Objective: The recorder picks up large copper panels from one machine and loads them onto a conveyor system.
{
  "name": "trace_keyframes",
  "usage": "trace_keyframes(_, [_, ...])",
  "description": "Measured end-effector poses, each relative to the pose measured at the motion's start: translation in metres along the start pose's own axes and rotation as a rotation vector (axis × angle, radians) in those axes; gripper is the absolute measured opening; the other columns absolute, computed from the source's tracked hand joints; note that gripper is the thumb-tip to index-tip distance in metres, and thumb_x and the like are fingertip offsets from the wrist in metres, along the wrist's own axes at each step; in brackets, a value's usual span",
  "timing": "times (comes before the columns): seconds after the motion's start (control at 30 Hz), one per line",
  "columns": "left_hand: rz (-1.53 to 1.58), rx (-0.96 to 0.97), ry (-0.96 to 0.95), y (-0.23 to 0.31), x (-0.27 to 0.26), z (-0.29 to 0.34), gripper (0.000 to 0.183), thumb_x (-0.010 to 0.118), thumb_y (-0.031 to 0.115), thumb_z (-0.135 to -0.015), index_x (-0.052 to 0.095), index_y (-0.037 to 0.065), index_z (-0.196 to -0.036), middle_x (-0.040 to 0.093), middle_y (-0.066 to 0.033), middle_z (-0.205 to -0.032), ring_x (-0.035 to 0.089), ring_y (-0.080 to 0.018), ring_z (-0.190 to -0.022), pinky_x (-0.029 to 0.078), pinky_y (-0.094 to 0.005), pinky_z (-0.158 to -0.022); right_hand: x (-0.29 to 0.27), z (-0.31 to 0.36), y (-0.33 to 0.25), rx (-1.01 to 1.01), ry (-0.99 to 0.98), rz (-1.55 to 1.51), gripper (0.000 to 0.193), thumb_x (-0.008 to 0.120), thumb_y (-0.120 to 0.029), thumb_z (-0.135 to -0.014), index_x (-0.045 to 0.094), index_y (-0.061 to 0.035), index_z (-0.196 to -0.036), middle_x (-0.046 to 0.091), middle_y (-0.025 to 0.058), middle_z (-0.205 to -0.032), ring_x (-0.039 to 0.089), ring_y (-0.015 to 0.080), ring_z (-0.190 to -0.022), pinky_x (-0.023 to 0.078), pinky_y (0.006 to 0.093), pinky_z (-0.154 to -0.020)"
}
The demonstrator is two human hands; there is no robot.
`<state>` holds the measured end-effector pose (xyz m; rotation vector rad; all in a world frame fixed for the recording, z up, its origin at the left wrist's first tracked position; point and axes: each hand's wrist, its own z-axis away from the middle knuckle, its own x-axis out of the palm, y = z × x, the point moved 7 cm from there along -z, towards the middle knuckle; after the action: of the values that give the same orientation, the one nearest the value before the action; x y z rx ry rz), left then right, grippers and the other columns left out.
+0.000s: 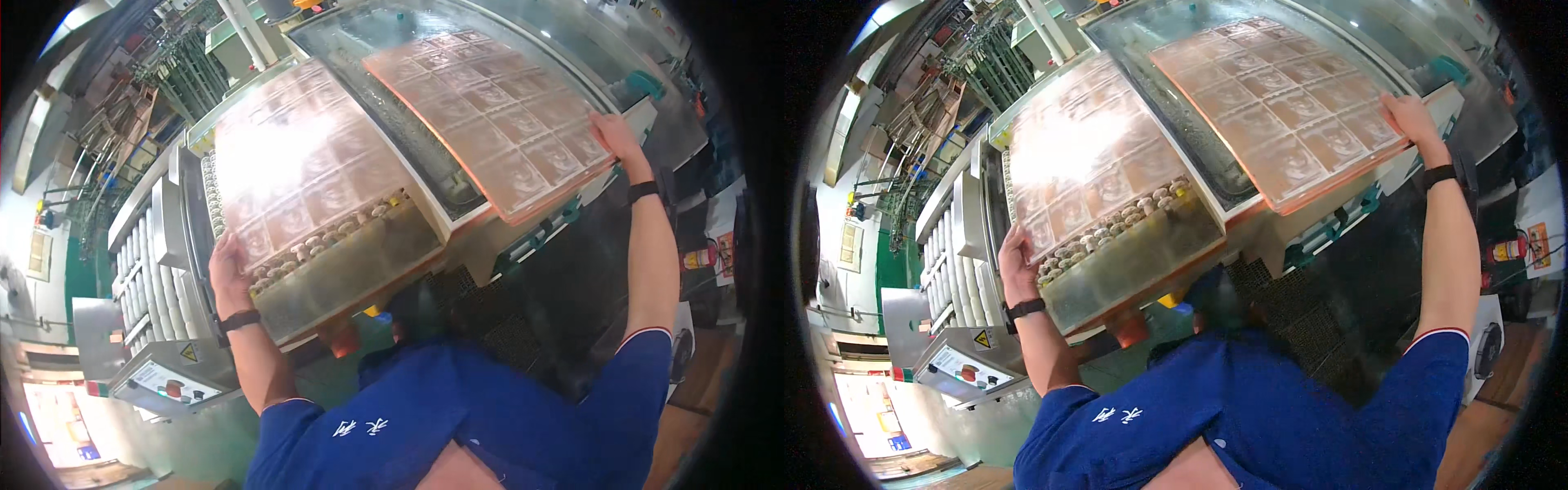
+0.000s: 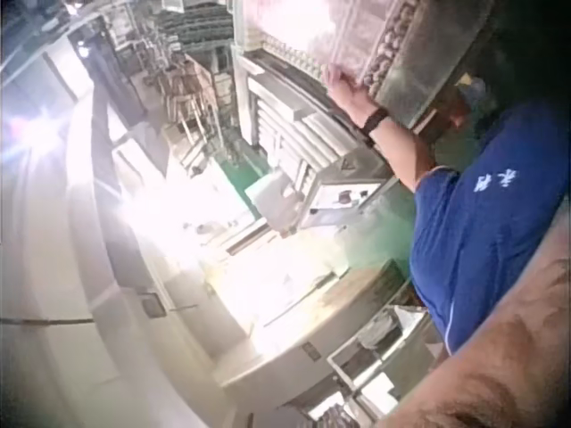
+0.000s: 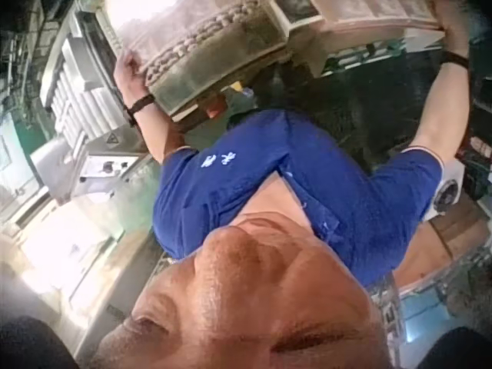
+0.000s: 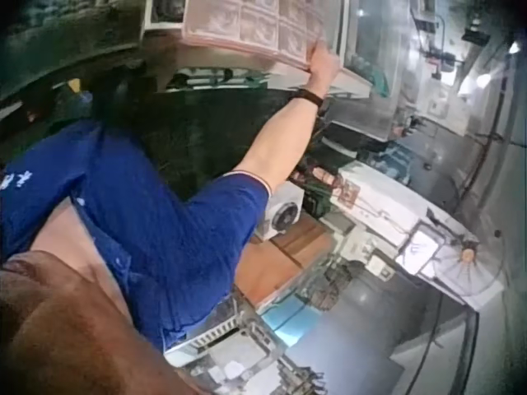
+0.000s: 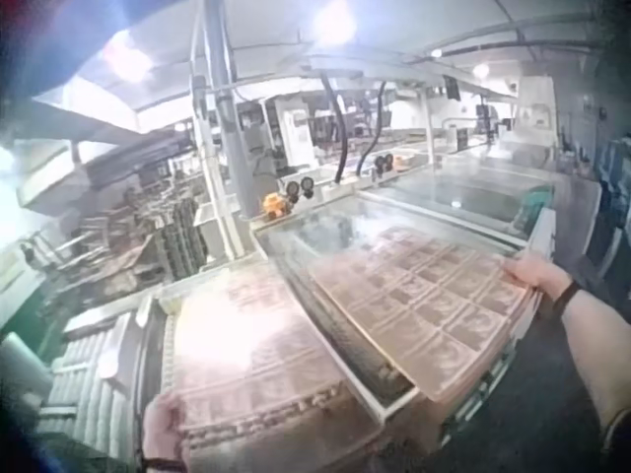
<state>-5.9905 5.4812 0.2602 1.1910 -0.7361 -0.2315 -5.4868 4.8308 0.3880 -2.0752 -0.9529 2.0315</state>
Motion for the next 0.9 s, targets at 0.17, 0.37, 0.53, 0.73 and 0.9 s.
trace_keyframes(0.17, [-0.069, 0.000, -0.081, 0.001, -0.096, -0.028, 0.029, 0.040, -0.002, -0.097, 0.054, -0.004, -0.122, 0.064, -0.0102, -0.110, 0.065, -0.0168, -0.090, 0.056, -0.0303, -0.081, -0.001, 0.009, -0.023, -0.071, 0.030, 0.086, 0.054, 0.046, -0.041, -0.094, 0.057, -0.0038, -0.058, 0.056, 0.0180, -0.059, 0.058, 0.0336, -0.064, 0.042, 0.0418, -0.063])
trace_keyframes(0.37, [-0.387, -0.225, 0.131, -0.035, -0.145, -0.058, 0.024, 0.041, -0.001, -0.096, 0.059, 0.000, -0.112, 0.064, -0.0074, -0.093, 0.063, -0.0176, -0.077, 0.054, -0.0307, -0.066, -0.002, 0.007, -0.018, -0.120, 0.054, 0.122, 0.053, 0.047, -0.040, -0.095, 0.057, -0.0030, -0.057, 0.054, 0.0172, -0.056, 0.056, 0.0334, -0.060, 0.042, 0.0414, -0.065])
trace_keyframes(0.53, [-0.701, -0.216, 0.213, -0.041, -0.126, -0.066, 0.012, 0.053, 0.008, -0.089, 0.064, 0.004, -0.089, 0.051, 0.0004, -0.065, 0.052, -0.0142, -0.055, 0.041, -0.0341, -0.045, -0.008, 0.018, -0.019, 0.046, 0.064, 0.070, 0.064, 0.045, -0.042, -0.096, 0.047, -0.0033, -0.044, 0.043, 0.0118, -0.045, 0.051, 0.0291, -0.053, 0.040, 0.0392, -0.062])
trace_keyframes(0.73, [-1.581, 0.103, 0.432, -0.024, -0.100, -0.070, 0.039, 0.063, 0.023, -0.079, 0.066, -0.002, -0.110, 0.069, -0.0249, -0.104, 0.065, -0.0424, -0.098, 0.049, -0.0416, -0.084, -0.005, 0.013, -0.008, 0.014, -0.039, 0.077, 0.054, 0.046, -0.038, -0.096, 0.056, -0.0044, -0.055, 0.050, 0.0139, -0.052, 0.054, 0.0315, -0.056, 0.041, 0.0409, -0.062])
trace_keyframes(0.9, [-1.268, 0.409, 0.082, -0.028, 0.027, -0.044, 0.044, 0.062, 0.022, -0.087, 0.060, -0.005, -0.122, 0.064, -0.0255, -0.116, 0.064, -0.0353, -0.108, 0.048, -0.0380, -0.093, -0.005, 0.010, -0.010, -0.282, 0.110, 0.292, 0.030, 0.047, -0.029, -0.096, 0.063, -0.0071, -0.083, 0.058, 0.0177, -0.065, 0.059, 0.0367, -0.064, 0.044, 0.0450, -0.063])
